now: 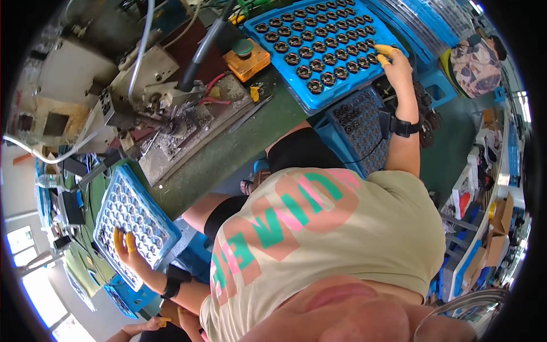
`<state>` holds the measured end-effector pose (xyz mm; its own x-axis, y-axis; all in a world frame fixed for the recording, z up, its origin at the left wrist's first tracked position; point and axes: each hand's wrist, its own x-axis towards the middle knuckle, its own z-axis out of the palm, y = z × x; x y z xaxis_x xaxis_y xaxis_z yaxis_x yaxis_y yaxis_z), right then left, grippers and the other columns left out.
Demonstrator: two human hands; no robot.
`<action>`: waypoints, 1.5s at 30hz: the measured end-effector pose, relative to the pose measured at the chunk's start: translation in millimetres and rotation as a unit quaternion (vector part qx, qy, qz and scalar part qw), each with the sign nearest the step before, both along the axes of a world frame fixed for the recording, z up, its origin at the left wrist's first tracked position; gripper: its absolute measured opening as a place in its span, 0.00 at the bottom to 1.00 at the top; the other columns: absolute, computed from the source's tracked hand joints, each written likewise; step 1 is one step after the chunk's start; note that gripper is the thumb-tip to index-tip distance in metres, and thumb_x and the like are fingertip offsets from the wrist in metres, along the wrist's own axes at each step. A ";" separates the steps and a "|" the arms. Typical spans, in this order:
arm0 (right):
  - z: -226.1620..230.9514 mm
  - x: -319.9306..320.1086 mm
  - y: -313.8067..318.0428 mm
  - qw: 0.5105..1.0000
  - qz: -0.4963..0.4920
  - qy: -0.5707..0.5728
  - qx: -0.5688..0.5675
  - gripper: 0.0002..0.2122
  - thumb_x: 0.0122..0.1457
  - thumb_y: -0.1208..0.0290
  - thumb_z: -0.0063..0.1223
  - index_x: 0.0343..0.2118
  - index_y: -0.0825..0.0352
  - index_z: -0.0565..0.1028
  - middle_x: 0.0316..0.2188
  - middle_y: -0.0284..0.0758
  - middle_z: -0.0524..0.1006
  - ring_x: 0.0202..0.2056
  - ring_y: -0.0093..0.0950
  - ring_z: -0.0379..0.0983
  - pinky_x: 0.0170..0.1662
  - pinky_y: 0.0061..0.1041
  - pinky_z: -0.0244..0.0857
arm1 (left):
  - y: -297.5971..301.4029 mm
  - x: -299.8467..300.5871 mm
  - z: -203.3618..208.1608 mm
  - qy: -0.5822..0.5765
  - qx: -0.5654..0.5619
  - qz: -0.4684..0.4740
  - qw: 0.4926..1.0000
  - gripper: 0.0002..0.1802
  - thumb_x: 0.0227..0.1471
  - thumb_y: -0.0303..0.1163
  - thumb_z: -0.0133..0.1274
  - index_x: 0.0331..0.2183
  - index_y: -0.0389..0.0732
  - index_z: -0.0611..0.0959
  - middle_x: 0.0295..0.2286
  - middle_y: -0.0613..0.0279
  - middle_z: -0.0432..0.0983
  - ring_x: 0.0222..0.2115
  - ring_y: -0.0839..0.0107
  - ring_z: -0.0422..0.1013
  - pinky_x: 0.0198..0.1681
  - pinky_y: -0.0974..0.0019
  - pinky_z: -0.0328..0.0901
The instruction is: Assemble small electronic components using a manual press machine.
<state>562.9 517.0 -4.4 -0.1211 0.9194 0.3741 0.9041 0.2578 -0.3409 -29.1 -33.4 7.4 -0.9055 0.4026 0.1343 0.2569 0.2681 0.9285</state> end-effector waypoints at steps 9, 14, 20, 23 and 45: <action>22.8 -67.9 -38.8 0.973 0.151 0.078 0.157 0.10 0.61 0.68 0.53 0.41 0.67 0.80 0.41 0.36 0.80 0.41 0.32 0.75 0.48 0.28 0.66 | 60.3 63.0 -14.6 -0.021 0.067 -0.015 0.997 0.24 0.46 0.29 0.65 0.46 0.37 0.79 0.36 0.63 0.79 0.36 0.75 0.73 0.39 0.71 0.68; 18.4 -173.6 -120.5 0.885 0.348 0.166 0.262 0.07 0.60 0.78 0.53 0.39 0.74 0.78 0.36 0.42 0.80 0.36 0.34 0.76 0.43 0.31 0.68 | 76.9 73.5 -13.0 0.061 -0.012 0.003 0.998 0.25 0.41 0.36 0.69 0.43 0.41 0.82 0.30 0.65 0.77 0.28 0.79 0.70 0.33 0.74 0.66; -19.5 -260.9 -193.7 0.775 0.589 0.217 0.076 0.06 0.58 0.82 0.53 0.38 0.72 0.77 0.36 0.41 0.78 0.36 0.34 0.75 0.39 0.28 0.70 | 67.0 76.6 -22.9 0.088 0.008 0.018 0.996 0.24 0.42 0.36 0.69 0.43 0.41 0.82 0.28 0.68 0.73 0.26 0.80 0.66 0.31 0.75 0.64; -43.2 -277.3 -201.4 0.769 0.600 0.219 0.009 0.08 0.58 0.83 0.53 0.40 0.71 0.77 0.36 0.40 0.78 0.34 0.31 0.76 0.34 0.23 0.71 | 67.5 73.9 -27.3 0.110 0.006 0.007 0.994 0.24 0.41 0.36 0.69 0.42 0.41 0.82 0.27 0.67 0.72 0.27 0.79 0.67 0.32 0.75 0.64; -42.9 -279.6 -202.5 0.805 0.573 0.145 0.054 0.11 0.49 0.78 0.61 0.38 0.63 0.80 0.32 0.34 0.77 0.31 0.36 0.74 0.36 0.32 0.69 | 79.7 76.2 -19.7 0.105 -0.059 0.016 0.993 0.22 0.39 0.27 0.68 0.40 0.40 0.83 0.29 0.65 0.72 0.24 0.76 0.66 0.29 0.74 0.63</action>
<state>283.2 314.5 -47.4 -0.7599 0.2259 0.6095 -0.0620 0.9082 -0.4140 47.0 46.3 -12.4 -0.8752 0.3980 0.2749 0.4308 0.3830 0.8171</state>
